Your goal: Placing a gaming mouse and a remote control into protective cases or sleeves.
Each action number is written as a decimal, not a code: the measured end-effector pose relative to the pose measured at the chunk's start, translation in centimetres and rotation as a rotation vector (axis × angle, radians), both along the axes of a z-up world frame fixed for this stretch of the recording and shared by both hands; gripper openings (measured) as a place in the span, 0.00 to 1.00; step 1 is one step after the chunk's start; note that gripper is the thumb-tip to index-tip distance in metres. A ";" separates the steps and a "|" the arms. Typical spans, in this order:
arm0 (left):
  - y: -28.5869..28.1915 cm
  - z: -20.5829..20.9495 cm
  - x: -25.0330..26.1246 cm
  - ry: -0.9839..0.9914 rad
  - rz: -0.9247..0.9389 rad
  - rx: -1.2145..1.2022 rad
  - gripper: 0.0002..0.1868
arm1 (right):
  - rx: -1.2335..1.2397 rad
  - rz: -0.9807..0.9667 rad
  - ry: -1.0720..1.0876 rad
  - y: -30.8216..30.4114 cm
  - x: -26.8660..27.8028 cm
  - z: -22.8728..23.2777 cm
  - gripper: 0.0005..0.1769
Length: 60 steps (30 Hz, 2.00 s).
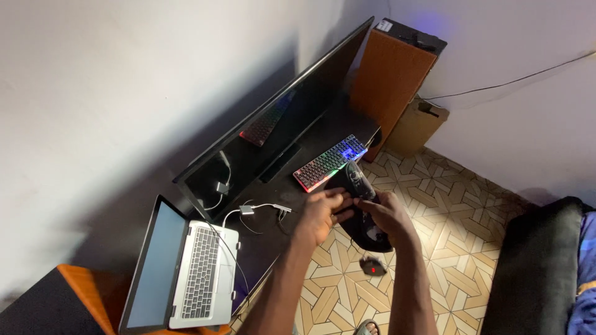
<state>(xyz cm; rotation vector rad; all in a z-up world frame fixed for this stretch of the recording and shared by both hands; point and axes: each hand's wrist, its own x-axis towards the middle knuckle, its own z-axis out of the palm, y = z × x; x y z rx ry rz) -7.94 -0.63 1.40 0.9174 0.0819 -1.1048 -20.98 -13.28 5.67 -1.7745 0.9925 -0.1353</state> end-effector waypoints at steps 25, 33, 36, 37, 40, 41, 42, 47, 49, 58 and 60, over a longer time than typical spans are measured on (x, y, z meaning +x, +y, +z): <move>2.8 -4.1 -4.2 -1.800 0.268 0.323 0.09 | 0.329 -0.329 -0.468 2.2 0.2 0.5 0.25; 2.1 -1.1 -6.7 -1.731 -0.073 0.505 0.04 | 0.314 -0.276 -0.334 2.0 -1.4 -0.4 0.29; 1.8 -0.8 -7.3 -1.819 0.175 0.334 0.03 | 0.331 -0.309 -0.384 1.7 -1.7 -2.8 0.27; 1.7 -0.2 -7.4 -1.817 0.173 0.331 0.03 | 0.329 -0.312 -0.382 1.6 -1.9 -3.1 0.27; 1.6 1.0 -7.4 -1.696 -0.051 0.461 0.07 | 0.382 -0.423 -0.459 1.9 -1.8 -2.8 0.24; 1.5 0.9 -7.4 -1.697 0.013 0.411 0.06 | 0.488 -0.426 -0.520 2.4 -1.7 -2.0 0.22; 1.3 0.8 -7.4 -1.695 0.077 0.361 0.06 | 0.594 -0.429 -0.581 2.8 -1.6 -1.2 0.21; 1.3 2.3 -6.2 -1.384 -0.170 0.400 0.05 | 0.712 -0.353 -0.600 2.9 -0.7 -1.8 0.18; 1.4 2.3 -5.5 -1.284 -0.194 0.350 0.04 | 0.674 -0.379 -0.569 3.1 -0.7 -1.6 0.17; -0.7 6.1 -2.2 -0.671 -0.128 0.353 0.14 | 0.580 -0.312 -0.551 3.5 -0.2 -0.3 0.16; -1.2 6.5 -1.7 -0.798 -0.111 0.467 0.19 | 0.561 -0.227 -0.524 3.2 -0.4 -0.8 0.17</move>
